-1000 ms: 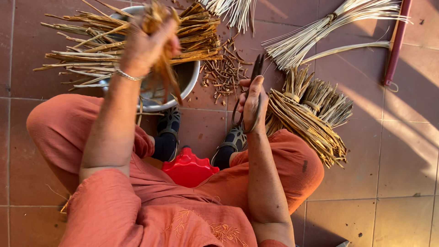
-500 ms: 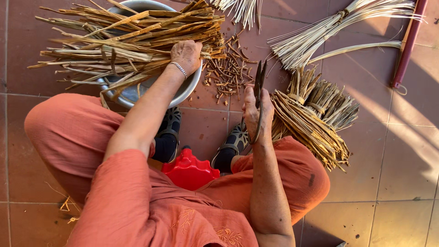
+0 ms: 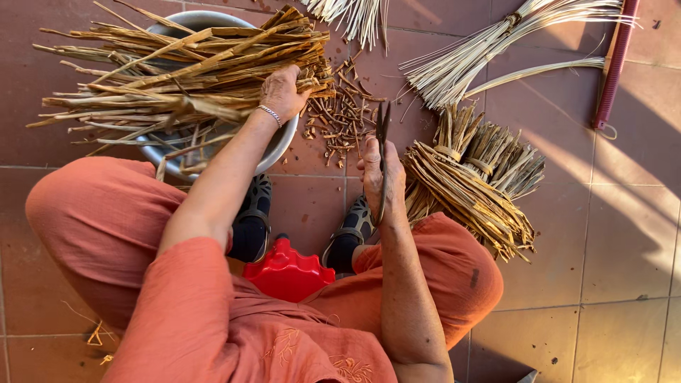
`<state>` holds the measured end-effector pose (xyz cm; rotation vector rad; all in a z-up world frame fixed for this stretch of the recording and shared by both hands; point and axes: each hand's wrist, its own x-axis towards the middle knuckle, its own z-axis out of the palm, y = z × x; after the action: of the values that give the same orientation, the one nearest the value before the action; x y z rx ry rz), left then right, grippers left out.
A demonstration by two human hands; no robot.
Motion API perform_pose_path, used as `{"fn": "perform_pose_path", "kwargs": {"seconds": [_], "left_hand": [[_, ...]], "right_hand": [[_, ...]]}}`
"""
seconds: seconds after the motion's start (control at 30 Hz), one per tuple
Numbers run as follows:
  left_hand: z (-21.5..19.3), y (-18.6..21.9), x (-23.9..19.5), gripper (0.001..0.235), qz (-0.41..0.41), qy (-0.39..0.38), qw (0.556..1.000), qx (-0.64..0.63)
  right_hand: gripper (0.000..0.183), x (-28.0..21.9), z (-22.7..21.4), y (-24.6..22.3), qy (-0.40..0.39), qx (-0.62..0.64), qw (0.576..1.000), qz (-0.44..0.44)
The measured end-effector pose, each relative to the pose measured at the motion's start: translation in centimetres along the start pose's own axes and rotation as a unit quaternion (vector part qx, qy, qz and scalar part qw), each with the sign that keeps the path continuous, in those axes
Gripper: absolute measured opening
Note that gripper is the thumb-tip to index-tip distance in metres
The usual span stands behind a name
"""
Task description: The person sits cross-legged on a small red stool and uses shears to trim the ends of dried plant stalks. They repeatedly pick up stalks from a metal bowl, cut the ends, and place the trimmed stalks into a bundle on the floor.
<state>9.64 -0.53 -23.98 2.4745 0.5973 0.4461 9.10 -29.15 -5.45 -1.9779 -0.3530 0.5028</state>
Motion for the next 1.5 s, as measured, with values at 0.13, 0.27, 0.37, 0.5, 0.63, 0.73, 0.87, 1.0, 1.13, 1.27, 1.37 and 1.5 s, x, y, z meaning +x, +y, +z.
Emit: {"fn": "perform_pose_path", "kwargs": {"seconds": [0.13, 0.27, 0.37, 0.5, 0.63, 0.73, 0.87, 1.0, 1.13, 1.27, 1.37, 1.5], "left_hand": [[-6.3, 4.0, -2.2, 0.028, -0.111, -0.119, 0.951, -0.261], [-9.7, 8.7, -4.2, 0.024, -0.162, -0.180, 0.835, -0.494], [-11.4, 10.8, -5.4, 0.017, -0.147, -0.180, 0.814, -0.533], [-13.0, 12.3, -6.4, 0.020, -0.151, -0.173, 0.795, -0.562], [-13.7, 13.2, -6.5, 0.023, -0.150, -0.165, 0.778, -0.587], [-13.8, 13.4, -6.6, 0.023, -0.131, -0.163, 0.777, -0.594], [-13.7, 13.3, -6.5, 0.020, -0.126, -0.169, 0.782, -0.587], [-13.5, 13.2, -6.4, 0.021, -0.136, -0.164, 0.769, -0.602], [-13.6, 13.2, -6.3, 0.022, -0.141, -0.159, 0.771, -0.600], [-14.0, 13.1, -6.2, 0.021, -0.132, -0.198, 0.767, -0.595], [-14.0, 13.2, -6.6, 0.022, -0.186, -0.199, 0.748, -0.605], [-14.1, 13.1, -6.8, 0.020, -0.175, -0.210, 0.739, -0.616]], "right_hand": [[0.065, 0.6, 1.2, -0.3, -0.032, -0.157, 0.986, 0.042], [0.067, 0.3, 2.4, -1.1, -0.066, -0.215, 0.974, 0.031], [0.064, -0.7, 3.2, -1.8, -0.075, -0.217, 0.973, 0.022], [0.065, -1.5, 3.0, -2.4, -0.056, -0.213, 0.974, -0.043], [0.067, -1.7, 2.8, -2.8, -0.053, -0.219, 0.972, -0.064], [0.069, -1.9, 2.4, -2.7, -0.043, -0.234, 0.967, -0.088], [0.068, -1.7, 2.4, -2.5, -0.054, -0.237, 0.966, -0.085], [0.064, -1.6, 2.9, -1.9, -0.029, -0.244, 0.963, -0.110], [0.062, -1.5, 3.2, -1.5, -0.020, -0.251, 0.962, -0.109], [0.066, -1.6, 3.3, -1.3, 0.000, -0.201, 0.964, -0.174], [0.069, -1.3, 3.3, -0.8, -0.011, -0.223, 0.965, -0.138], [0.073, -0.9, 3.4, -0.3, -0.025, -0.189, 0.976, -0.102]]}}
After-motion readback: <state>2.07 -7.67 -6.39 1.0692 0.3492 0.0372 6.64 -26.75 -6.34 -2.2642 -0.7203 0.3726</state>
